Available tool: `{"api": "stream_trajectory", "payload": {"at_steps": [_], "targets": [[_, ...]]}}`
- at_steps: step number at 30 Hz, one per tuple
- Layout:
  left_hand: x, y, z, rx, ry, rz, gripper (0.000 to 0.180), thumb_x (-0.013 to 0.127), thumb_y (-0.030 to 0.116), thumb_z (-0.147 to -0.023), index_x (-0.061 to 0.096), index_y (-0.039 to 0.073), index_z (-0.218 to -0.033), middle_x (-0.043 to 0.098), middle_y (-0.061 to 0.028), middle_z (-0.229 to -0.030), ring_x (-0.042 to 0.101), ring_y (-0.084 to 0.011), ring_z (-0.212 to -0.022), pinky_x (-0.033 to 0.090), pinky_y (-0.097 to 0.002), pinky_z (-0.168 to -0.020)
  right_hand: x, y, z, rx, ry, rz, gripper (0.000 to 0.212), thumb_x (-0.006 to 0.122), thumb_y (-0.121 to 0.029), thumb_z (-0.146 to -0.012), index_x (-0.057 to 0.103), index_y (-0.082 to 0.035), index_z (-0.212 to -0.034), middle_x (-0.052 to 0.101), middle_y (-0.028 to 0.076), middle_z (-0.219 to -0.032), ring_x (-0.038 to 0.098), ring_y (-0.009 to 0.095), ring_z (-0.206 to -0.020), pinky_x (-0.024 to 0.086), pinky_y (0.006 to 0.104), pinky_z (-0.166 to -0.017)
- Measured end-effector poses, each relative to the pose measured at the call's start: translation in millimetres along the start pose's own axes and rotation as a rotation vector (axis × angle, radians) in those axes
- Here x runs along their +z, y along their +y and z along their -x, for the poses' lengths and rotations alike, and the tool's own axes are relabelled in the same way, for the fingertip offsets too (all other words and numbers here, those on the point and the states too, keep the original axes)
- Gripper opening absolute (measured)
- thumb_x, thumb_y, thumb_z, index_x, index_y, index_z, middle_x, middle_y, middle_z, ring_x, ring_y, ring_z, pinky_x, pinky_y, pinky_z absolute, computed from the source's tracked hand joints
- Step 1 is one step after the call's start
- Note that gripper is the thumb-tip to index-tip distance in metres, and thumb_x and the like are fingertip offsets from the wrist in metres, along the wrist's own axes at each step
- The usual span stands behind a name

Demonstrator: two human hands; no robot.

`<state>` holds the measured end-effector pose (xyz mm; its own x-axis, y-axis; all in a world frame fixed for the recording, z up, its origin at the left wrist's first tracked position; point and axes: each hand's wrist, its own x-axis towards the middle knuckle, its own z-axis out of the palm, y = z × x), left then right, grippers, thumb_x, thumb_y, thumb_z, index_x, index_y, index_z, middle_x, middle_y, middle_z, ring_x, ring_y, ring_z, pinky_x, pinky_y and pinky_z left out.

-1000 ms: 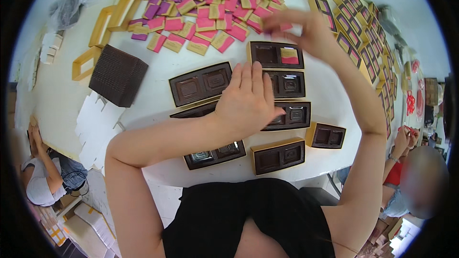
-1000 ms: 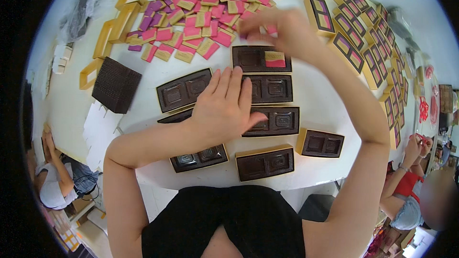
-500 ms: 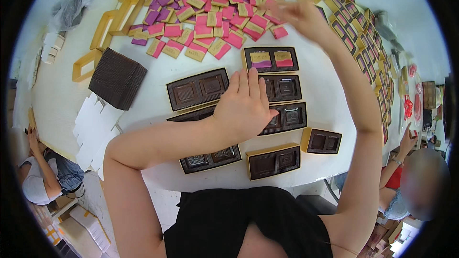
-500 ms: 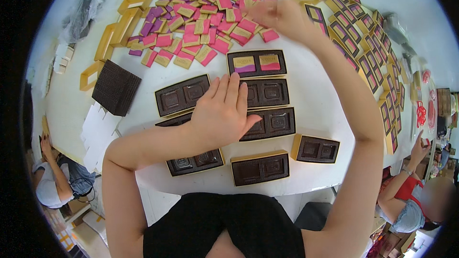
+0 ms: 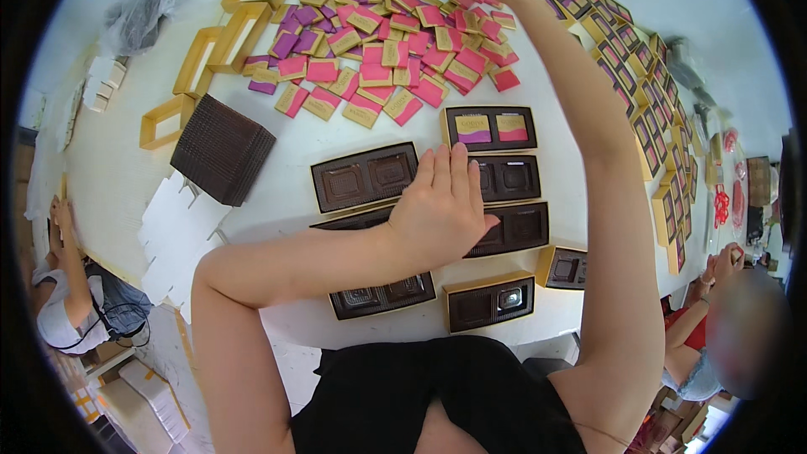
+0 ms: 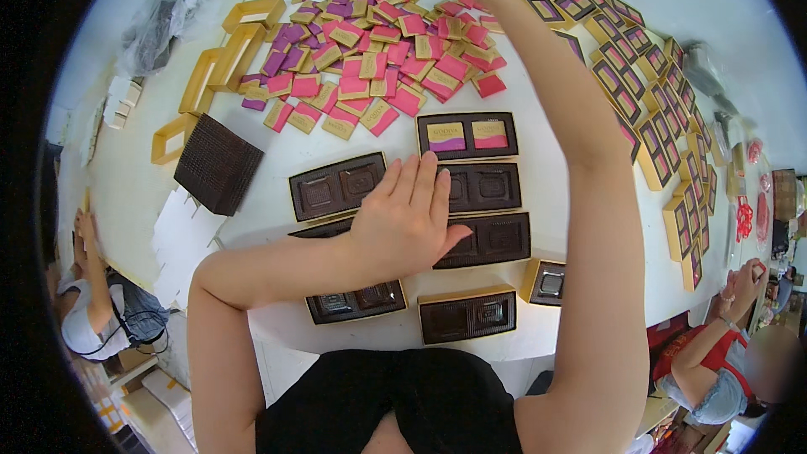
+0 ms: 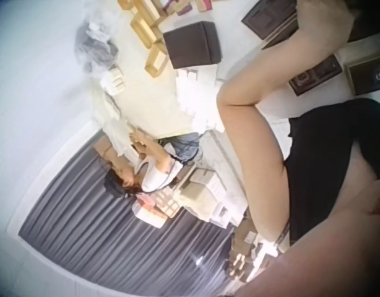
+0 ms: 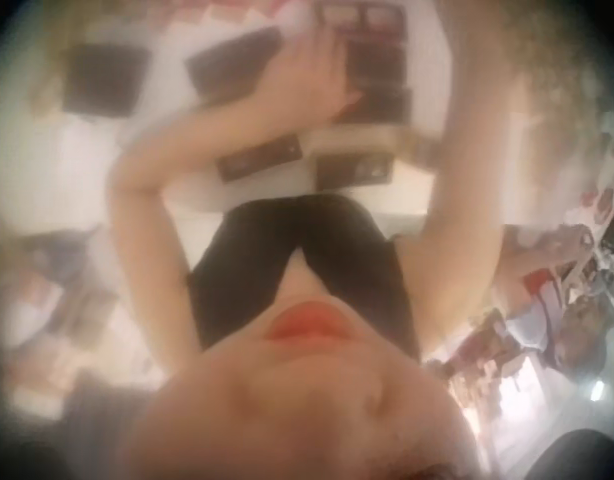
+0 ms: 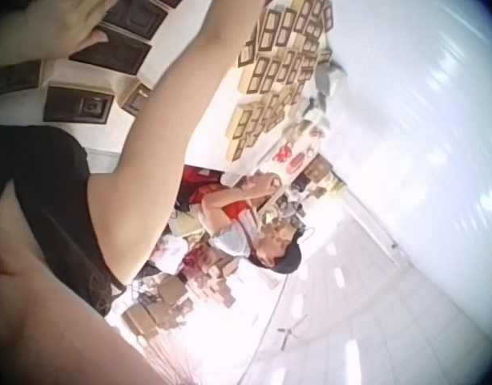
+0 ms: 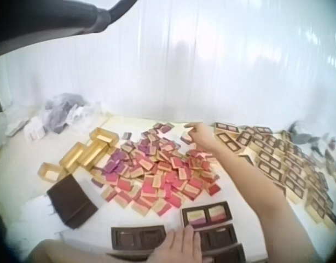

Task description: The person assembles makeup compact palettes by placing dark brown plastic inserts into gold-colored boxes, then inserting pink and purple rectangular inserts into the compartments. The person arranges the completed units on the table.

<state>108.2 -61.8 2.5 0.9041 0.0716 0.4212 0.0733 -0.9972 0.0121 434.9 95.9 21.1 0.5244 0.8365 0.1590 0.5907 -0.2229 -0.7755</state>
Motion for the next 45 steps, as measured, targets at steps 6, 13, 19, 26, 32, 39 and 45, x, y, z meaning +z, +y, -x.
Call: {"api": "stream_trajectory", "payload": {"at_steps": [6, 13, 19, 26, 32, 39, 45], "targets": [[-4.9, 4.5, -7.2, 0.020, -0.001, 0.029, 0.065, 0.069, 0.046, -0.080, 0.065, -0.012, -0.110, 0.062, -0.0343, -0.115, 0.065, -0.0446, -0.103, 0.052, -0.0516, -0.091, -89.8, -39.3, 141.4, -0.098, -0.357, -0.185, 0.025, 0.062, -0.007, -0.089, 0.072, -0.003, -0.111, 0.072, 0.015, -0.093, 0.070, 0.025, -0.082, 0.054, 0.0328, -0.077], [-1.3, 4.5, -11.1, 0.048, 0.005, 0.010, 0.064, 0.069, 0.046, -0.084, 0.065, -0.012, -0.111, 0.063, -0.0333, -0.115, 0.065, -0.0430, -0.104, 0.053, -0.0498, -0.091, -89.1, -46.0, 313.1, -0.306, -0.368, 0.161, 0.041, 0.060, 0.016, -0.074, 0.073, -0.003, -0.107, 0.070, 0.015, -0.102, 0.069, 0.031, -0.096, 0.056, 0.0357, -0.082], [-1.2, 3.4, -9.9, 0.052, 0.011, -0.001, 0.065, 0.068, 0.047, -0.084, 0.064, -0.012, -0.112, 0.063, -0.0330, -0.115, 0.065, -0.0424, -0.104, 0.052, -0.0493, -0.092, -83.2, -32.8, 341.7, -0.422, -0.055, 0.341, 0.038, 0.067, 0.002, -0.084, 0.065, -0.004, -0.122, 0.064, 0.014, -0.125, 0.060, 0.032, -0.119, 0.049, 0.0422, -0.100], [0.1, 5.3, -9.7, 0.057, -0.008, 0.022, 0.065, 0.068, 0.046, -0.084, 0.064, -0.012, -0.112, 0.062, -0.0339, -0.117, 0.064, -0.0442, -0.106, 0.051, -0.0500, -0.094, -91.1, -39.0, 365.9, -0.444, -0.346, 0.725, 0.057, 0.062, -0.040, -0.091, 0.055, -0.008, -0.137, 0.053, 0.011, -0.142, 0.043, 0.027, -0.139, 0.024, 0.0559, -0.118], [1.8, 5.3, -6.5, 0.023, -0.028, 0.035, 0.069, 0.070, 0.047, -0.080, 0.065, -0.015, -0.110, 0.060, -0.0382, -0.117, 0.062, -0.0467, -0.108, 0.048, -0.0536, -0.097, -96.7, -47.1, 315.1, -0.458, -0.375, 0.635, 0.024, 0.069, -0.034, -0.088, 0.076, -0.013, -0.098, 0.074, 0.004, -0.102, 0.062, 0.021, -0.112, 0.038, 0.0492, -0.110], [2.6, 5.4, -10.6, 0.071, 0.013, 0.043, 0.067, 0.070, 0.046, -0.080, 0.067, -0.014, -0.108, 0.062, -0.0379, -0.113, 0.064, -0.0471, -0.104, 0.049, -0.0544, -0.094, -67.4, 42.1, 173.1, -0.466, 0.046, 0.580, 0.025, 0.069, -0.015, -0.088, 0.068, -0.006, -0.111, 0.071, 0.012, -0.099, 0.067, 0.032, -0.089, 0.053, 0.0400, -0.079], [-3.1, 3.2, -8.2, 0.076, 0.046, -0.039, 0.068, 0.069, 0.049, -0.083, 0.064, -0.013, -0.109, 0.062, -0.0349, -0.114, 0.066, -0.0432, -0.098, 0.051, -0.0515, -0.091, -75.4, -0.6, 203.6, -0.527, 0.075, 0.514, 0.022, 0.071, -0.007, -0.080, 0.068, -0.006, -0.101, 0.070, 0.011, -0.091, 0.065, 0.032, -0.090, 0.051, 0.0430, -0.079]]}}
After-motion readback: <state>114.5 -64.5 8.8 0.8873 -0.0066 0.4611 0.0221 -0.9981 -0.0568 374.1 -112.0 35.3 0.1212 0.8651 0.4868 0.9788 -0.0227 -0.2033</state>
